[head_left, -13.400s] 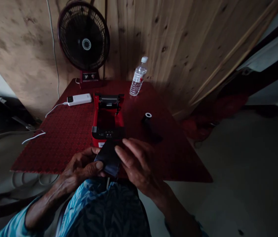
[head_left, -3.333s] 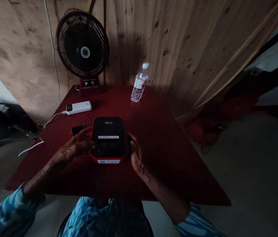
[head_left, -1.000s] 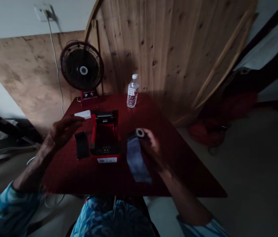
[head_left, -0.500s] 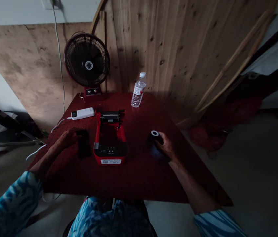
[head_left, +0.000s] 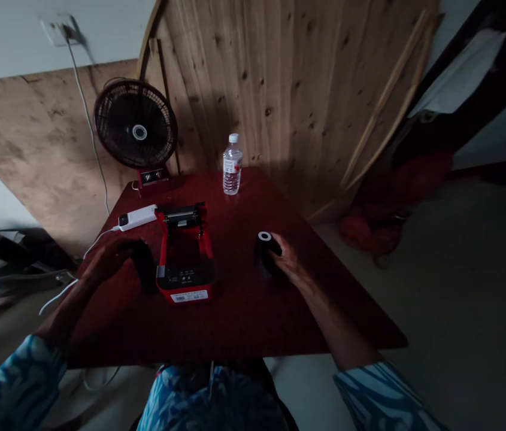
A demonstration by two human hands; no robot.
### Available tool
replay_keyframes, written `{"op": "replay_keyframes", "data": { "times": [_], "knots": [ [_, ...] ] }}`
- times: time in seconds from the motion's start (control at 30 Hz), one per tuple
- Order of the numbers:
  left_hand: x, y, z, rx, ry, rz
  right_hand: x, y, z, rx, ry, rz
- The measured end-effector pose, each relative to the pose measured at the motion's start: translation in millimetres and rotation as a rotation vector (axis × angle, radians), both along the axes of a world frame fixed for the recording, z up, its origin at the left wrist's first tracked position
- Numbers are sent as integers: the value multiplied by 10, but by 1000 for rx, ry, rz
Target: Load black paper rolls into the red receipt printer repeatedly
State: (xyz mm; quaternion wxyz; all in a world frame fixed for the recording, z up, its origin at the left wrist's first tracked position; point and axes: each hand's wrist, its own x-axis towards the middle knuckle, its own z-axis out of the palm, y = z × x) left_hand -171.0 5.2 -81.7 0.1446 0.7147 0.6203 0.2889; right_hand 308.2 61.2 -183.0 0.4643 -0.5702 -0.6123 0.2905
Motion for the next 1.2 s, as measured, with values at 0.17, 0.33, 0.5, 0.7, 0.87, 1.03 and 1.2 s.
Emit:
{"op": "replay_keyframes", "data": {
  "times": [0.17, 0.33, 0.5, 0.7, 0.87, 1.03, 1.2],
  "knots": [
    [344, -385, 617, -28, -190, -16, 175, -9, -23, 58, -49, -36],
    [903, -519, 983, -149, -421, -139, 189, 47, -91, 108, -111, -51],
    [1127, -301, 955, -297, -509, -251, 118, 24, -121, 153, -141, -42],
    [860, -538, 1146, -209, -451, -220, 88, -11, -82, 173, -170, -8],
    [971, -545, 1136, -271, -264, -239, 67, -42, -19, 184, -204, 31],
    [1315, -163, 818, -128, 268, -252, 49, -85, 17, 260, -309, 45],
    [1401, 38, 594, -130, 492, -214, 78, -50, -27, 260, -432, 48]
  ]
}}
